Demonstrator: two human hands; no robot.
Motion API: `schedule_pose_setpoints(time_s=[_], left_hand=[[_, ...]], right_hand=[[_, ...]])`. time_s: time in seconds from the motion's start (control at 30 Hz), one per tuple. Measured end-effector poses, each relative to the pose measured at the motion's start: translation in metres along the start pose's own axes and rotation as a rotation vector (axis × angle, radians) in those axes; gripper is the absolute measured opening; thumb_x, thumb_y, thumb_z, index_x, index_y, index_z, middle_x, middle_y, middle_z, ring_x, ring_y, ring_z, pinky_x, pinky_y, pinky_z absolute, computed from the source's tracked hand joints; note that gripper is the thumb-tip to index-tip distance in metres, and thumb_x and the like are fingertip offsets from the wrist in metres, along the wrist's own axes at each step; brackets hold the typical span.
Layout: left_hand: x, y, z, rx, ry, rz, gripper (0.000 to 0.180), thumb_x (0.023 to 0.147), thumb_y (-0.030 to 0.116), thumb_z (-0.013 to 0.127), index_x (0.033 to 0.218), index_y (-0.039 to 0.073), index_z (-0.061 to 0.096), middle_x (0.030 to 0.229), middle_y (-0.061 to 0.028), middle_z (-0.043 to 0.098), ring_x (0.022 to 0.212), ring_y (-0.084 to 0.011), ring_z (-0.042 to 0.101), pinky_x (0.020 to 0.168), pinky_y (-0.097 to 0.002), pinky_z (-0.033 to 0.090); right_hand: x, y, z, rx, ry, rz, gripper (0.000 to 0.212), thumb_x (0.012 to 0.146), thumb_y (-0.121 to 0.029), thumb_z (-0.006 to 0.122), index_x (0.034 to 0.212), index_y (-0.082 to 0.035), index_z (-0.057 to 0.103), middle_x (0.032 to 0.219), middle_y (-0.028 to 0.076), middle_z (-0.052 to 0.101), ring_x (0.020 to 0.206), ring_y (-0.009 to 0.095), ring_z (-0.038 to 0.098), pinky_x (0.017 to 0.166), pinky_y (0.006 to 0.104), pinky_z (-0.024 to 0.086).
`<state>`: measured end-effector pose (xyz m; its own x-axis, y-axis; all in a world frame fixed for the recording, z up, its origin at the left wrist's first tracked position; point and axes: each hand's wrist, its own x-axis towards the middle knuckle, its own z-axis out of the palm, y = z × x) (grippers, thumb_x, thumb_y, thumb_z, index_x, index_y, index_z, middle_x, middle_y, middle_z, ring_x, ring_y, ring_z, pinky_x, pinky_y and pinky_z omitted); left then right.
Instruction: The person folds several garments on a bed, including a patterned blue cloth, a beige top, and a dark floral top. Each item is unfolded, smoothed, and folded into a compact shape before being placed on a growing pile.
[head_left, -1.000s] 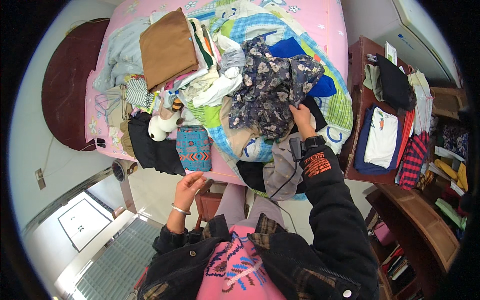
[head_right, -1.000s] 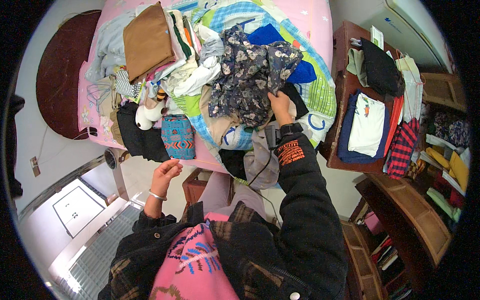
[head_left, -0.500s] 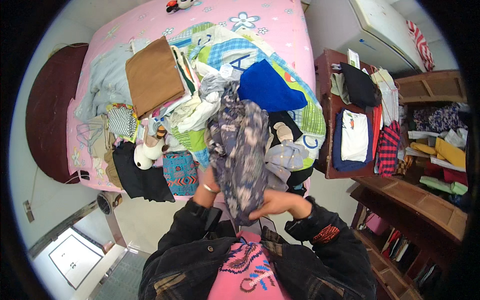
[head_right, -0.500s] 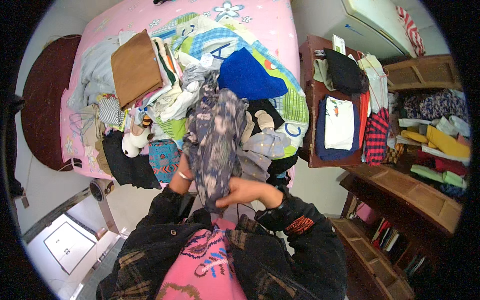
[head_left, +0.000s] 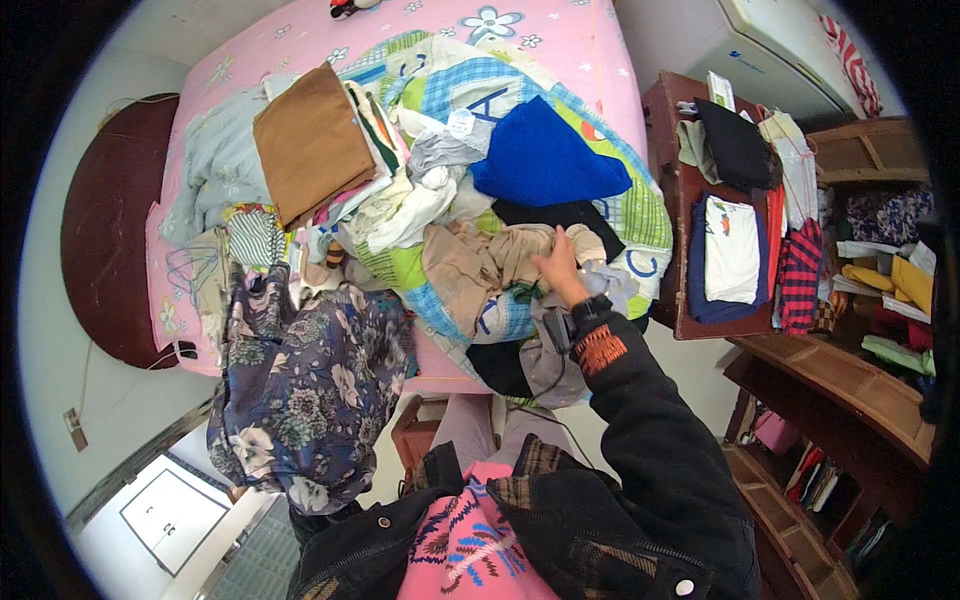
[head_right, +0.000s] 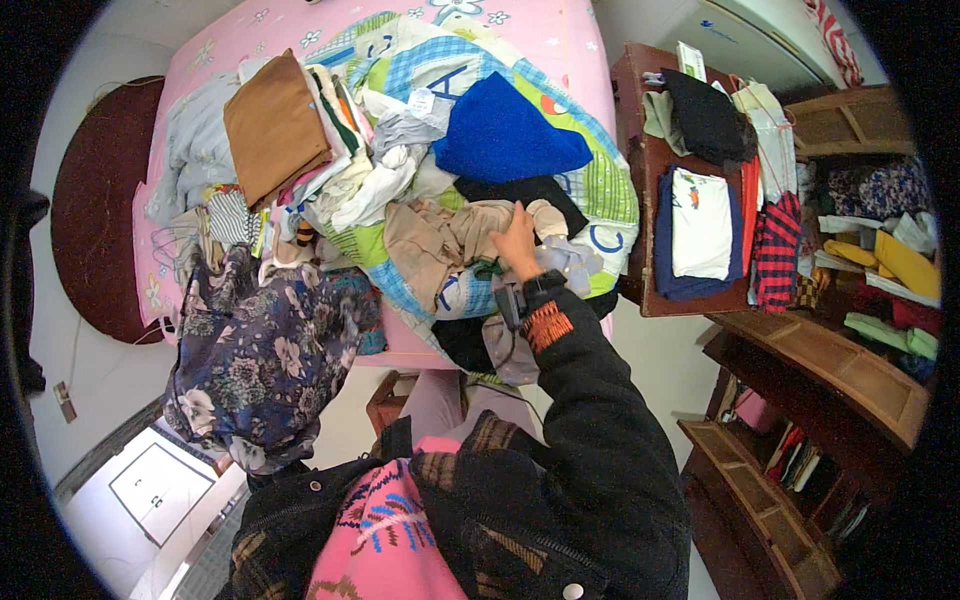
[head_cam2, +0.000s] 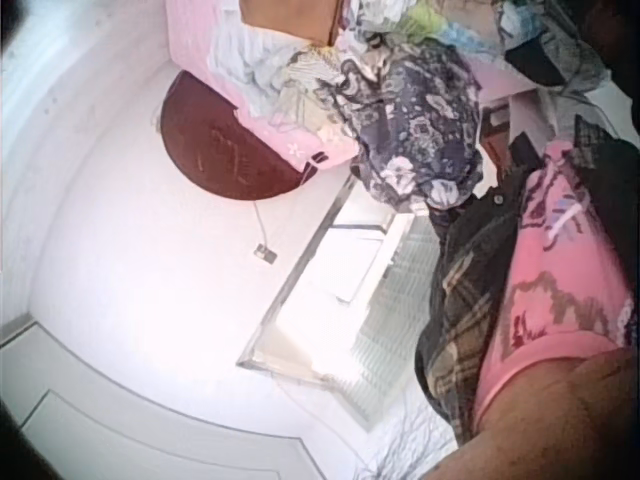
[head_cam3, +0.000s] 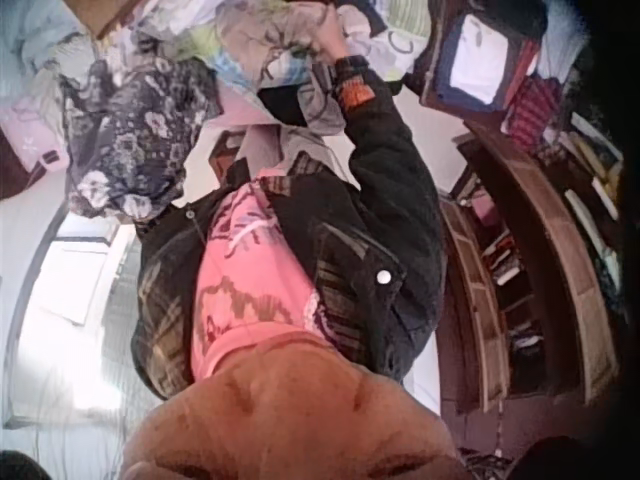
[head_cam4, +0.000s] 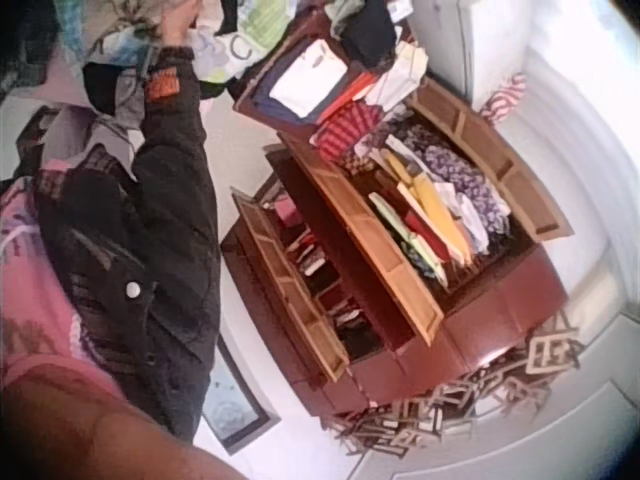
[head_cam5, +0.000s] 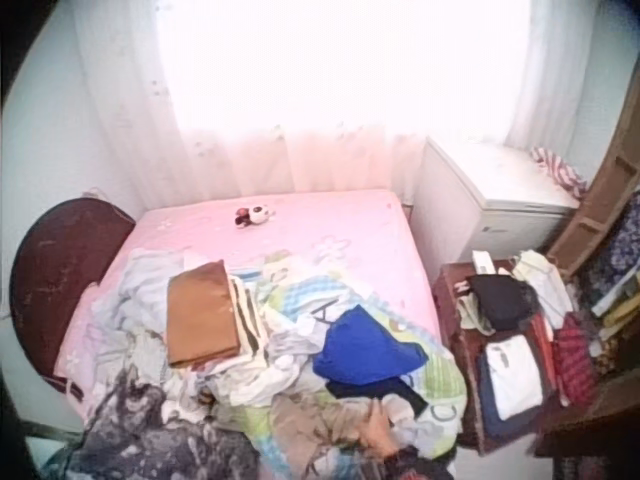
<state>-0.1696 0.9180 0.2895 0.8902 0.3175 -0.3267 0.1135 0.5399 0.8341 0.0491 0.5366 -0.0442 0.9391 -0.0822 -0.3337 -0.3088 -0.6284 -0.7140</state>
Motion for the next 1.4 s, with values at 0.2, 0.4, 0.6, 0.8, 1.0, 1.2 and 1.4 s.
schedule_pose_setpoints(time_s=[0.2, 0.4, 0.6, 0.8, 1.0, 1.2, 1.4], left_hand=[[-0.014, 0.007, 0.019, -0.006, -0.067, 0.055, 0.067, 0.076, 0.026, 0.065, 0.13, -0.004, 0.04, 0.129, -0.0165, 0.048, 0.115, -0.0311, 0.05, 0.099, -0.0461, 0.039], [-0.005, 0.011, 0.04, 0.001, -0.159, 0.087, 0.068, 0.075, 0.024, 0.066, 0.13, -0.004, 0.039, 0.129, -0.0168, 0.049, 0.115, -0.031, 0.051, 0.099, -0.046, 0.039], [0.021, 0.016, 0.074, 0.02, -0.307, 0.102, 0.069, 0.074, 0.023, 0.067, 0.13, -0.005, 0.039, 0.129, -0.0171, 0.049, 0.115, -0.031, 0.051, 0.099, -0.046, 0.039], [0.05, 0.005, 0.112, 0.051, -0.468, 0.033, 0.07, 0.073, 0.022, 0.067, 0.13, -0.005, 0.038, 0.128, -0.0175, 0.049, 0.115, -0.031, 0.051, 0.099, -0.0459, 0.039], [0.104, -0.039, 0.115, 0.41, -0.46, -0.326, 0.058, 0.074, 0.024, 0.071, 0.121, -0.001, 0.049, 0.113, -0.0081, 0.057, 0.1, -0.0228, 0.057, 0.088, -0.0357, 0.045], [0.099, -0.122, 0.148, 1.112, -0.573, -0.294, 0.058, 0.087, 0.051, 0.052, 0.122, 0.004, 0.054, 0.111, -0.012, 0.063, 0.102, -0.0251, 0.059, 0.085, -0.0362, 0.047], [0.04, -0.098, 0.23, -0.478, -0.725, -0.825, 0.073, 0.089, 0.06, 0.036, 0.136, 0.004, 0.037, 0.13, -0.0126, 0.049, 0.119, -0.026, 0.047, 0.101, -0.0399, 0.036]], right_hand=[[0.013, 0.004, 0.026, 0.009, -0.313, -0.045, 0.052, 0.077, -0.023, 0.061, 0.124, -0.004, 0.05, 0.103, 0.023, 0.061, 0.097, 0.038, 0.058, 0.082, 0.0415, 0.046], [-0.01, 0.004, 0.007, -0.078, -0.518, 0.002, 0.023, 0.082, -0.022, 0.056, 0.089, -0.002, 0.065, 0.082, 0.015, 0.066, 0.079, 0.031, 0.062, 0.069, 0.0408, 0.048], [-0.052, -0.065, -0.105, 1.506, -0.68, 0.147, 0.018, 0.095, -0.017, 0.042, 0.106, -0.006, 0.052, 0.102, 0.005, 0.06, 0.093, 0.017, 0.059, 0.084, 0.0333, 0.047], [-0.098, -0.139, -0.218, 1.761, -0.544, 0.119, 0.022, 0.094, -0.019, 0.04, 0.11, -0.008, 0.051, 0.112, 0.012, 0.058, 0.105, 0.027, 0.057, 0.094, 0.0422, 0.045], [-0.123, -0.172, -0.248, 1.748, -0.563, -0.065, 0.031, 0.095, -0.021, 0.041, 0.123, -0.013, 0.049, 0.118, 0.012, 0.056, 0.107, 0.028, 0.056, 0.091, 0.0441, 0.048], [-0.169, -0.232, -0.278, 0.963, -1.199, -0.584, 0.02, 0.087, -0.016, 0.057, 0.105, -0.007, 0.058, 0.103, 0.007, 0.058, 0.09, 0.022, 0.059, 0.079, 0.034, 0.048], [-0.216, -0.243, -0.226, 0.217, -1.559, -0.622, 0.028, 0.089, -0.026, 0.058, 0.102, -0.002, 0.061, 0.096, 0.01, 0.06, 0.087, 0.017, 0.057, 0.076, 0.0299, 0.044]])
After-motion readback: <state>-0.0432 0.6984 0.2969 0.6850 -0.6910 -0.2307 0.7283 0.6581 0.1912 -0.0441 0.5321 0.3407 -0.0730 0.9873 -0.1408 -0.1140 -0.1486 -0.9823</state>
